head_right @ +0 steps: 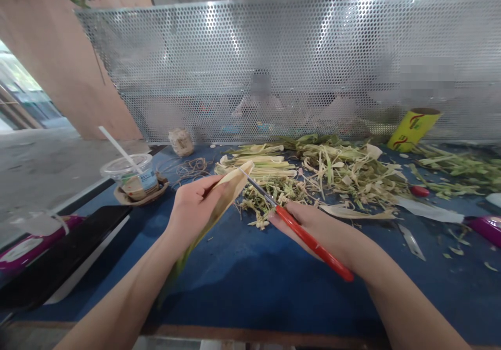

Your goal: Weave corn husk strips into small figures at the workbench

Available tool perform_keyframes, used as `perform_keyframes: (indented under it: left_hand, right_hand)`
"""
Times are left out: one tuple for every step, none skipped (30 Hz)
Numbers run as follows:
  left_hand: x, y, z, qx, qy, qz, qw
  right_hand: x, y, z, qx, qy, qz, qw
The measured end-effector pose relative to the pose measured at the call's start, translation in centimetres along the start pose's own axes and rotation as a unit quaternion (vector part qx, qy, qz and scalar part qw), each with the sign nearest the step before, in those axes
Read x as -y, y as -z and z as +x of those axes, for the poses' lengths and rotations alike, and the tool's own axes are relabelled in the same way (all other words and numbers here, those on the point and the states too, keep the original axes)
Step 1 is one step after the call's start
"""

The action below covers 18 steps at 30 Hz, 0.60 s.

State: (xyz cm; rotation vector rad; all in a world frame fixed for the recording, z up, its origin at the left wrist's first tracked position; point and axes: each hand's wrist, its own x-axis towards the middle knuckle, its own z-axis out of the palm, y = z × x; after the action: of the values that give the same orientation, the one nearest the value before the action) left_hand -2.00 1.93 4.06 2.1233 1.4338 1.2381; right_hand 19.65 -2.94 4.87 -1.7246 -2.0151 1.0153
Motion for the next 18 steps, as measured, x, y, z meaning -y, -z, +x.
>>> perform_keyframes:
  left_hand:
    - [0.0, 0.1, 0.1, 0.008, 0.018, -0.022, 1.000]
    - [-0.1, 0.2, 0.2, 0.018, 0.038, -0.046, 0.998]
    - [-0.1, 0.3, 0.3, 0.028, 0.059, -0.069, 0.995]
    - [-0.2, 0.3, 0.4, 0.038, 0.079, -0.090, 0.992]
    - [-0.3, 0.4, 0.5, 0.047, 0.096, -0.107, 0.988]
    - [-0.4, 0.4, 0.6, 0.052, 0.110, -0.117, 0.986]
    - [-0.4, 0.4, 0.6, 0.055, 0.121, -0.122, 0.984]
    - [-0.5, 0.4, 0.7, 0.056, 0.128, -0.122, 0.983]
    - [-0.5, 0.4, 0.7, 0.058, 0.133, -0.119, 0.982]
    - [-0.6, 0.3, 0.7, 0.059, 0.136, -0.116, 0.982]
    - [-0.6, 0.3, 0.7, 0.059, 0.139, -0.112, 0.982]
    - [-0.6, 0.3, 0.7, 0.057, 0.139, -0.109, 0.983]
    - [-0.6, 0.3, 0.6, 0.054, 0.137, -0.109, 0.983]
    - [-0.6, 0.3, 0.6, 0.051, 0.135, -0.111, 0.983]
    - [-0.6, 0.3, 0.5, 0.047, 0.132, -0.115, 0.983]
    - [-0.6, 0.4, 0.5, 0.045, 0.130, -0.118, 0.983]
    - [-0.6, 0.4, 0.5, 0.045, 0.130, -0.121, 0.983]
    - [-0.7, 0.5, 0.4, 0.047, 0.131, -0.123, 0.983]
  right_hand:
    - [0.0, 0.1, 0.0, -0.001, -0.003, 0.003, 1.000]
    - [0.0, 0.1, 0.0, 0.001, -0.004, 0.006, 1.000]
    - [-0.1, 0.2, -0.1, 0.005, -0.005, 0.009, 1.000]
    - [-0.2, 0.3, -0.1, 0.010, -0.004, 0.014, 1.000]
    - [-0.4, 0.4, -0.1, 0.015, -0.003, 0.018, 1.000]
    - [-0.7, 0.4, -0.1, 0.018, -0.002, 0.020, 1.000]
    - [-0.9, 0.5, -0.1, 0.020, -0.003, 0.018, 1.000]
    - [-1.0, 0.5, -0.1, 0.022, -0.006, 0.011, 1.000]
    - [-1.1, 0.6, -0.1, 0.027, -0.010, 0.000, 1.000]
    - [-1.0, 0.6, -0.1, 0.035, -0.016, -0.013, 0.999]
    - [-0.9, 0.6, -0.1, 0.039, -0.023, -0.028, 0.999]
    - [-0.6, 0.6, -0.2, 0.043, -0.029, -0.040, 0.998]
    - [-0.3, 0.6, -0.2, 0.043, -0.034, -0.048, 0.997]
    - [0.1, 0.6, -0.2, 0.041, -0.036, -0.051, 0.997]
    - [0.3, 0.6, -0.2, 0.035, -0.037, -0.052, 0.997]
    - [0.6, 0.6, -0.2, 0.029, -0.037, -0.052, 0.998]
    - [0.7, 0.5, -0.2, 0.023, -0.032, -0.054, 0.998]
    - [0.7, 0.5, -0.2, 0.018, -0.024, -0.058, 0.998]
